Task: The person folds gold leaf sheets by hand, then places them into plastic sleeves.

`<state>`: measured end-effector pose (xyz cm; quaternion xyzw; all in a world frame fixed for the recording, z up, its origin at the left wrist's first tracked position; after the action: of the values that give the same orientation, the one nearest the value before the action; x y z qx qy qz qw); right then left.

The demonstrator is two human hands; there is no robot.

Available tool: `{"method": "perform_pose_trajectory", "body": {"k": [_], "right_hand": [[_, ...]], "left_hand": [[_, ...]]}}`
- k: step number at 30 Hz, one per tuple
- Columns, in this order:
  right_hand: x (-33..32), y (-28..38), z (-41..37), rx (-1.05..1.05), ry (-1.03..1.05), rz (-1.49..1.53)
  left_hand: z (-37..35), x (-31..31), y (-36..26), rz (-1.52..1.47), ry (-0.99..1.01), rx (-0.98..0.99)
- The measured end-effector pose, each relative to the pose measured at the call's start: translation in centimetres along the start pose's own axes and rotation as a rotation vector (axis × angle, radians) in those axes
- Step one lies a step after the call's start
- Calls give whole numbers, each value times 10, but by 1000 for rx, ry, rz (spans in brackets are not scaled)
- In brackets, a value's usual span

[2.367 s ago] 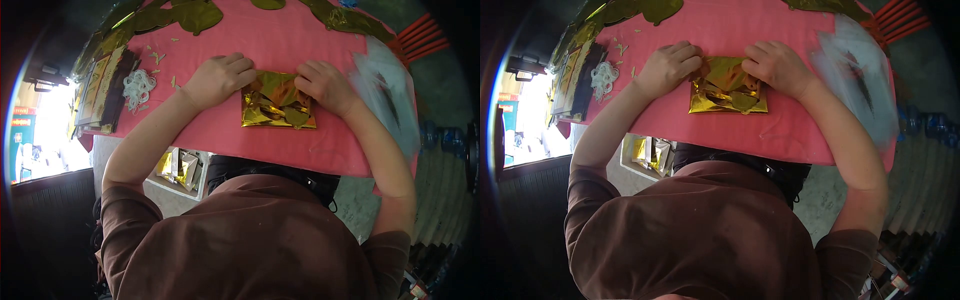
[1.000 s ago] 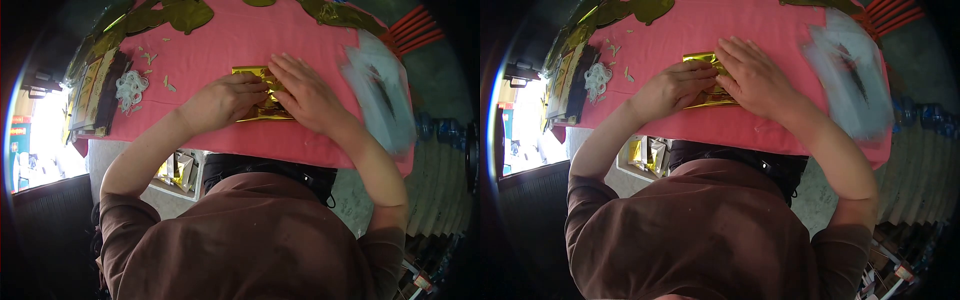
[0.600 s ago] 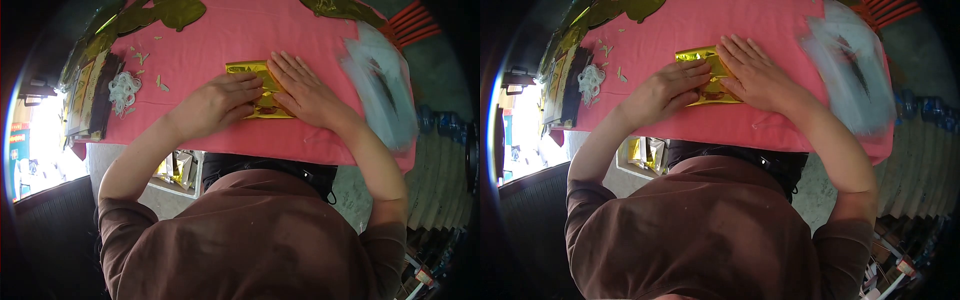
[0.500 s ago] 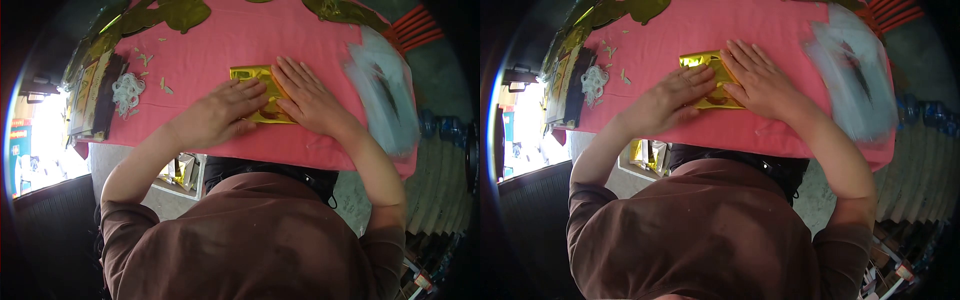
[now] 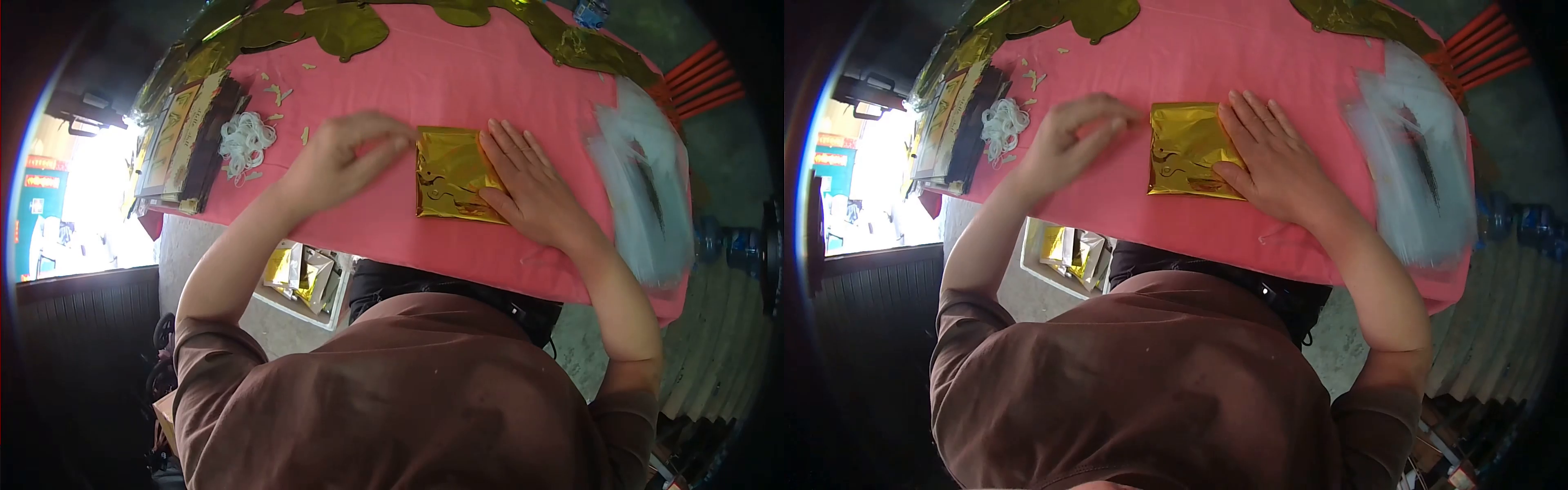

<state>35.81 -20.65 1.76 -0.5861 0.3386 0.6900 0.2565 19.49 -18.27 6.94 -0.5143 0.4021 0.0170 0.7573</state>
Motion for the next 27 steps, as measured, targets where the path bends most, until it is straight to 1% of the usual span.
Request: {"method": "perform_pose_trajectory", "body": {"k": [1,3,4,6,7,9,10,12,17,22,23,25,26,27], "right_hand": [[0,0,0,1,1,-14],[0,0,1,2,6,-24],[1,0,2,5,13,-30],[1,0,1,4,13,-27],[1,0,0,5,12,-22],[1,-1,-1,7,0,-36],[2,0,-1,-6,-11,-49],[4,-2,-2,1,-20,-48],[3,-3,-5,-4,-16,-68],[3,-10,-15,-9,88,-100],[-2,-12,-18,1,84,-106],[-1,-15,-27,31,190,-67],[-7,-15,-31,37,185,-73],[-9,-15,-37,39,226,-81]], "left_hand": [[8,1,2,2,-3,1],[18,9,-17,203,-28,232],[22,17,-20,203,-30,233],[25,53,-28,361,131,298],[24,57,-26,357,136,304],[21,74,-12,460,273,290],[19,77,-11,454,285,301],[14,78,-8,568,278,324],[13,79,-6,624,325,355],[13,81,-6,654,349,357],[13,81,-4,654,362,335],[13,82,-4,658,372,325],[13,83,-3,665,380,319],[13,83,-1,672,387,311]]}}
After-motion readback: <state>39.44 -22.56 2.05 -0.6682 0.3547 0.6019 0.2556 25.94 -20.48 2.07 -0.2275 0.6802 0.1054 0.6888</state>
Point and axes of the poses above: each hand's wrist, its own z-axis towards the middle knuckle, its own x-axis out of the palm, y = z × x, the point moved 10 cm from there along z, towards the middle knuckle, and after that the axes turned 3 degrees about -x, right-handed, at the moved point
